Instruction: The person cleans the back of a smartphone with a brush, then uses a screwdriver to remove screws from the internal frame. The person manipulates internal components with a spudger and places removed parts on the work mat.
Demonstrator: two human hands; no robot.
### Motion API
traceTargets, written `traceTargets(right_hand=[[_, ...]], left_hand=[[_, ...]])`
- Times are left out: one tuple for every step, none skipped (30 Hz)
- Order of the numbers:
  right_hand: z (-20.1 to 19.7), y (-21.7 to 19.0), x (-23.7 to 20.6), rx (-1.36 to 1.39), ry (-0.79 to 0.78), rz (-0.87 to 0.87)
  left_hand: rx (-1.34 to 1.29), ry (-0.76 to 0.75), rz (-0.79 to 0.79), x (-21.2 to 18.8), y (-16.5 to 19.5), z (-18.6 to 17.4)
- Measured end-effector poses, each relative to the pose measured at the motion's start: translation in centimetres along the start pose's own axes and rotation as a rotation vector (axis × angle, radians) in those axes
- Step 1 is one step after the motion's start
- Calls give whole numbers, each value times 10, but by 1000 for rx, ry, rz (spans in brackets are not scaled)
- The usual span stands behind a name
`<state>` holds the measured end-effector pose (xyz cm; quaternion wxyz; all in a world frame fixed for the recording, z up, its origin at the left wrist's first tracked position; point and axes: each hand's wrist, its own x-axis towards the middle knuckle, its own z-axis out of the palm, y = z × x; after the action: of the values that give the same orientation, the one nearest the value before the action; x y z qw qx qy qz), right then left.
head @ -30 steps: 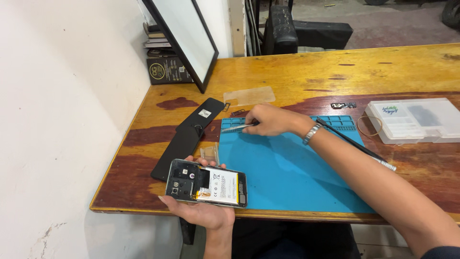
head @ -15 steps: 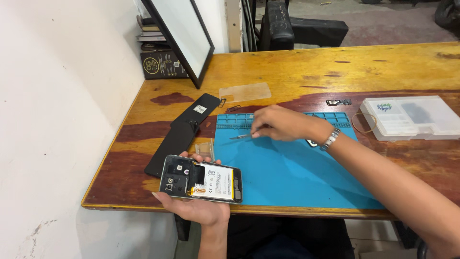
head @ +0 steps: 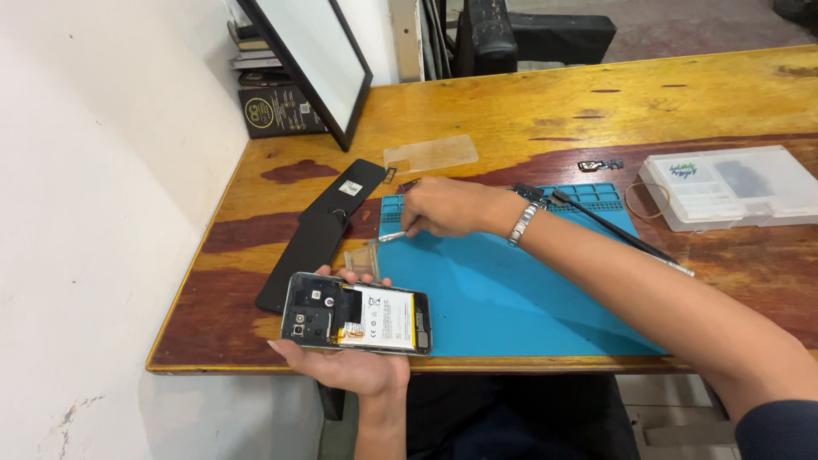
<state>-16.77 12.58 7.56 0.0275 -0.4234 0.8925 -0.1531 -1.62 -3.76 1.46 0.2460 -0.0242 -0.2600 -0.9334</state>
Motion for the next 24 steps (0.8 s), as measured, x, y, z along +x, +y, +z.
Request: traceTargets(right_hand=[[0, 0, 2, 6, 11, -15], [0, -1, 4, 10, 23, -30], [0, -3, 7, 14, 36, -46], [0, -6, 9, 16, 34, -38], [0, -9, 11, 16, 32, -30], [-1, -12, 13, 15, 32, -22], [-2, -16, 15, 22, 15, -3], [-4, -20, 16, 31, -2, 16], [-5, -22, 16, 40, -18, 39], [-8, -24, 15, 48, -27, 38], [-10, -25, 13, 57, -36, 39], [-12, -25, 11, 67, -46, 41], [-14, -25, 7, 53, -55, 43], [-17, -23, 2, 36, -63, 44], [-19, -21, -2, 18, -70, 44], [-19, -19, -5, 16, -79, 72], [-20, -17, -8, 12, -88, 98], [-21, -14, -10, 7, -95, 124], [-21, -12, -11, 16, -79, 100], [-21, -9, -11, 24, -62, 75], [-20, -8, -9, 33, -45, 49], [-18, -6, -8, 33, -31, 35], [-17, -5, -5, 31, -17, 20], [-15, -4, -3, 31, -2, 5]], left_hand=[[3, 8, -6, 0, 0, 0], [6, 15, -11, 0, 0, 0], [4, 9, -7, -1, 1, 0], [0, 2, -3, -1, 1, 1], [-5, -5, 3, -1, 1, 1], [-10, -8, 0, 0, 1, 2], [-14, -10, -3, 0, 1, 2], [-17, -11, -8, 0, 2, 3], [-6, -8, -5, 0, 2, 3], [4, -4, -3, 0, 2, 3], [13, 1, -3, 0, 1, 3], [11, -1, -4, 0, 1, 2], [9, 1, -5, -1, 0, 2], [5, 1, -5, -1, 0, 1], [5, 3, -5, -1, -1, 1], [7, 7, -5, -1, -1, 0], [8, 10, -4, -1, -2, 0], [-10, -4, -7, -1, -2, 0], [-26, -17, -10, -1, -2, 0], [-43, -32, -10, -1, -2, 0], [-33, -33, -9, -1, -1, 0], [-23, -35, -7, -1, -1, 0], [-14, -37, -3, 0, -1, 0], [-24, -36, -3, 0, 0, 0]])
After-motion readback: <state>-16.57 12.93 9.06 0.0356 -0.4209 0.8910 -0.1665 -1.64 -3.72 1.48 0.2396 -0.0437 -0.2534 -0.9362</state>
